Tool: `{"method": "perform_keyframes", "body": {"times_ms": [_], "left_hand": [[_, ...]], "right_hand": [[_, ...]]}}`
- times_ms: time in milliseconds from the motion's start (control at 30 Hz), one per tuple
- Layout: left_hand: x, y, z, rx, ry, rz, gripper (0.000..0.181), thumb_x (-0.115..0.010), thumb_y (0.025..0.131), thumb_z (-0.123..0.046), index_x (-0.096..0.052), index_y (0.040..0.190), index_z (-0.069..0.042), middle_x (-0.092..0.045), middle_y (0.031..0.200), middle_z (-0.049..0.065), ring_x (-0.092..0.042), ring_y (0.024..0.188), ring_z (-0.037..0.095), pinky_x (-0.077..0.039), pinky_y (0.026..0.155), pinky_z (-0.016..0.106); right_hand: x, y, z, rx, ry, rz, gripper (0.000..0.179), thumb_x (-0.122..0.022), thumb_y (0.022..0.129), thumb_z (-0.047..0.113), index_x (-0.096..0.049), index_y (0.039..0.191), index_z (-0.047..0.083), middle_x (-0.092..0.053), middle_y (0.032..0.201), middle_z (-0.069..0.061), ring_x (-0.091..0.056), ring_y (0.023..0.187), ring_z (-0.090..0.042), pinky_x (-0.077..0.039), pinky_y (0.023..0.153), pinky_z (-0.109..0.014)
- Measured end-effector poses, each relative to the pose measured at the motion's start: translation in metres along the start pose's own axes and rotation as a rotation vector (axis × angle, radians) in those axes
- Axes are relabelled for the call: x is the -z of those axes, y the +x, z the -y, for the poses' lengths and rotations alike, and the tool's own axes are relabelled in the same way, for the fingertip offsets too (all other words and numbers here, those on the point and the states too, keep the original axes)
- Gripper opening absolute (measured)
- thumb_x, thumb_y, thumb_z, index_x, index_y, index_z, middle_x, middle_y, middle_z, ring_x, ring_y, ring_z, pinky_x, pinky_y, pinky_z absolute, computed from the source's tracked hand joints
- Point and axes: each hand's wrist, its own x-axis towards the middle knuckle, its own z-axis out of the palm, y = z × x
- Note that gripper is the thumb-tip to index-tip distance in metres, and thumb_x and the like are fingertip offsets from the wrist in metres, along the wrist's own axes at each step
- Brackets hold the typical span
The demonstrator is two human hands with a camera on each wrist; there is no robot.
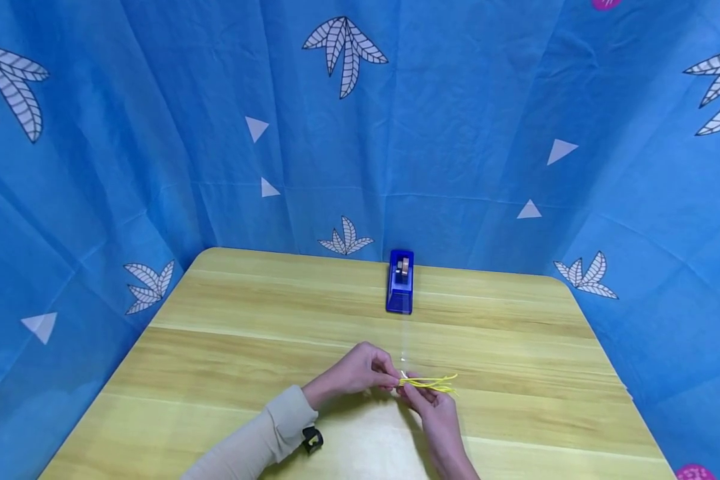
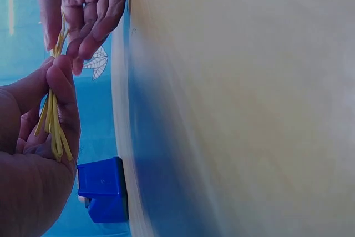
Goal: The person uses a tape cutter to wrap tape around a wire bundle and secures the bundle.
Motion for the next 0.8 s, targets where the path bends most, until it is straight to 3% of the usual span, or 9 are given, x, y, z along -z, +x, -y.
{"method": "perform_keyframes", "body": {"times_ms": [333, 667, 800], "left_hand": [[-0.0011, -0.0003, 0.0001, 0.023, 0.002, -0.003, 0.006, -0.076, 0.09, 0.001, -0.075, 0.092, 0.007, -0.078, 0.086, 0.016, -0.074, 0.077, 0.035, -0.059, 0.062, 0.028], [-0.0016, -0.0002, -0.0013, 0.02, 0.015, -0.003, 0.004, -0.076, 0.09, 0.003, -0.075, 0.092, 0.006, -0.078, 0.085, 0.016, -0.074, 0.077, 0.038, -0.057, 0.058, 0.027], [-0.0017, 0.0, -0.0014, 0.018, 0.017, -0.003, 0.002, -0.075, 0.09, 0.005, -0.076, 0.09, 0.003, -0.077, 0.084, 0.016, -0.074, 0.072, 0.032, -0.057, 0.057, 0.025]], "right_hand": [[0.0002, 0.0029, -0.0037, -0.001, 0.116, -0.012, 0.04, -0.067, 0.099, 0.005, -0.056, 0.132, -0.014, -0.078, 0.104, -0.002, -0.075, 0.09, -0.01, -0.06, 0.089, -0.026], [-0.0014, 0.0022, 0.0, -0.026, 0.105, -0.03, 0.043, -0.068, 0.099, 0.005, -0.053, 0.135, -0.015, -0.078, 0.106, -0.006, -0.075, 0.087, -0.008, -0.061, 0.088, -0.026], [-0.003, 0.0022, 0.0016, -0.032, 0.09, -0.054, 0.045, -0.07, 0.098, 0.008, -0.055, 0.134, -0.013, -0.078, 0.106, -0.006, -0.075, 0.087, -0.008, -0.061, 0.087, -0.026]]}}
